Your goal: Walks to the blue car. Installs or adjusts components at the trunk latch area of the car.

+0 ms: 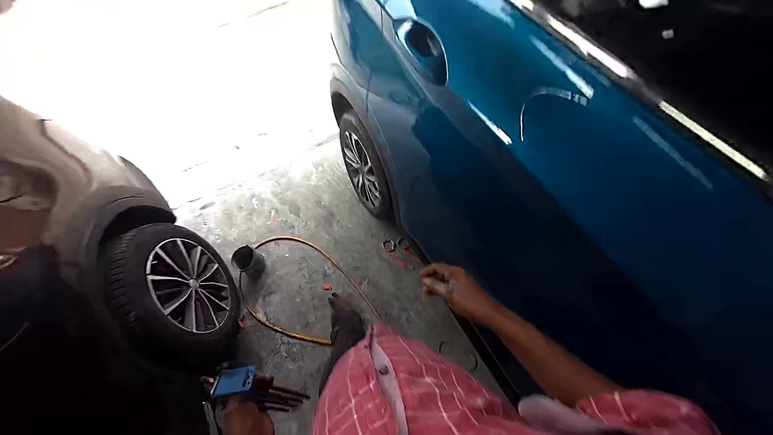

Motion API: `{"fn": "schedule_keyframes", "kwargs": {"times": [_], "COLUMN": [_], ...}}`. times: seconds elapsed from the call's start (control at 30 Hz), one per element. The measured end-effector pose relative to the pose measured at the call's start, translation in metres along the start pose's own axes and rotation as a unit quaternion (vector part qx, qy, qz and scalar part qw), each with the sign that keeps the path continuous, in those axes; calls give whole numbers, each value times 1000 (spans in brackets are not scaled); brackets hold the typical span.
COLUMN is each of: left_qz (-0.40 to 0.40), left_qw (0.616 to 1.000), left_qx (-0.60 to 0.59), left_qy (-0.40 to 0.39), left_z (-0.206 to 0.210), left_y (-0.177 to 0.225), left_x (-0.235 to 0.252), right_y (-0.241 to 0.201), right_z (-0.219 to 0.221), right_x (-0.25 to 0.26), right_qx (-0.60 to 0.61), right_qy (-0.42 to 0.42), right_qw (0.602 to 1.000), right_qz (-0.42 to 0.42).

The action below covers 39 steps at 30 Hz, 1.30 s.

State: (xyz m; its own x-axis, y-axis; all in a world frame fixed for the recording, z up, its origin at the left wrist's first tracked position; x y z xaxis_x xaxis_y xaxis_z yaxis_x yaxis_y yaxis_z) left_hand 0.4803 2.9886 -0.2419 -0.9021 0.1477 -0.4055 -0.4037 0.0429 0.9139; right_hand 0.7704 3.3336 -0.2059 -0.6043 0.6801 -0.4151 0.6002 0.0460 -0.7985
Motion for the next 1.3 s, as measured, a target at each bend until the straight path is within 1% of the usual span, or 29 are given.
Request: {"fn": "schedule_keyframes", "kwargs": {"times": [0.07, 0.13, 0.2, 0.3, 0.37, 0.43, 0.5, 0.57, 0.63, 0.73, 0.83, 0.93, 1.07, 1.13, 1.2, 1.23, 1.27, 1.3], "left_qz": [-25, -21, 5, 51, 87, 106, 122, 129, 130, 116, 118, 120, 91, 79, 56, 47, 42, 45], "left_qw": [1000, 998, 991, 975, 962, 956, 957, 959, 963, 967, 967, 966, 973, 975, 975, 974, 970, 965], "left_qx": [8, 38, 91, 170, 199, 203, 178, 161, 146, 143, 148, 147, 136, 133, 137, 140, 147, 153], "left_qy": [-7, -46, -99, -134, -163, -181, -196, -194, -184, -178, -171, -177, -160, -160, -165, -174, -190, -208], "left_z": [32, 67, 99, 151, 190, 230, 277, 318, 350, 389, 413, 438, 487, 524, 564, 584, 603, 626], "left_y": [27, 62, 101, 167, 200, 223, 244, 260, 276, 309, 342, 365, 381, 403, 427, 441, 456, 472], "left_x": [58, 117, 169, 247, 302, 356, 408, 457, 505, 573, 628, 702, 810, 867, 921, 946, 969, 989], "right_y": [-2, -10, -26, -60, -83, -100, -124, -153, -186, -248, -304, -343, -353, -346, -331, -324, -317, -310], "right_z": [1, -2, -5, -2, -3, -1, -1, -5, -13, -29, -36, -36, -24, -12, -3, 3, 11, 19], "right_x": [51, 102, 147, 210, 261, 317, 383, 451, 526, 633, 715, 791, 877, 913, 941, 950, 954, 956], "right_qx": [-15, -6, 8, 63, 94, 111, 120, 117, 109, 102, 104, 76, -2, -33, -62, -53, -16, 48], "right_qy": [14, 27, 34, 57, 78, 82, 72, 53, 31, 8, -13, -32, -30, -13, -12, -10, -2, 22], "right_qw": [999, 997, 995, 990, 986, 985, 985, 987, 989, 993, 994, 996, 997, 994, 982, 974, 964, 947], "right_qz": [35, 69, 91, 111, 112, 106, 100, 101, 92, 61, 32, 44, 70, 104, 176, 220, 267, 316]}}
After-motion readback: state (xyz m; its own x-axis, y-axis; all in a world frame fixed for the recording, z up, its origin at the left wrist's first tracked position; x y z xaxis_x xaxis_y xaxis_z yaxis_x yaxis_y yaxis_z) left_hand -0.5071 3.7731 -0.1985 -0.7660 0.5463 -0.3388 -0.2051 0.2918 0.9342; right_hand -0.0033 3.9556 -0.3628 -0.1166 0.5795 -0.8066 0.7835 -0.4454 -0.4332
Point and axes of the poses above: each hand's wrist, its own x-axis towards the middle knuckle, its own z-axis out of the palm, y = z × x, the point moved 4 cm from there along x, towards the middle knuckle, and after that the axes turned 5 degrees about -z, right-handed, at the moved point
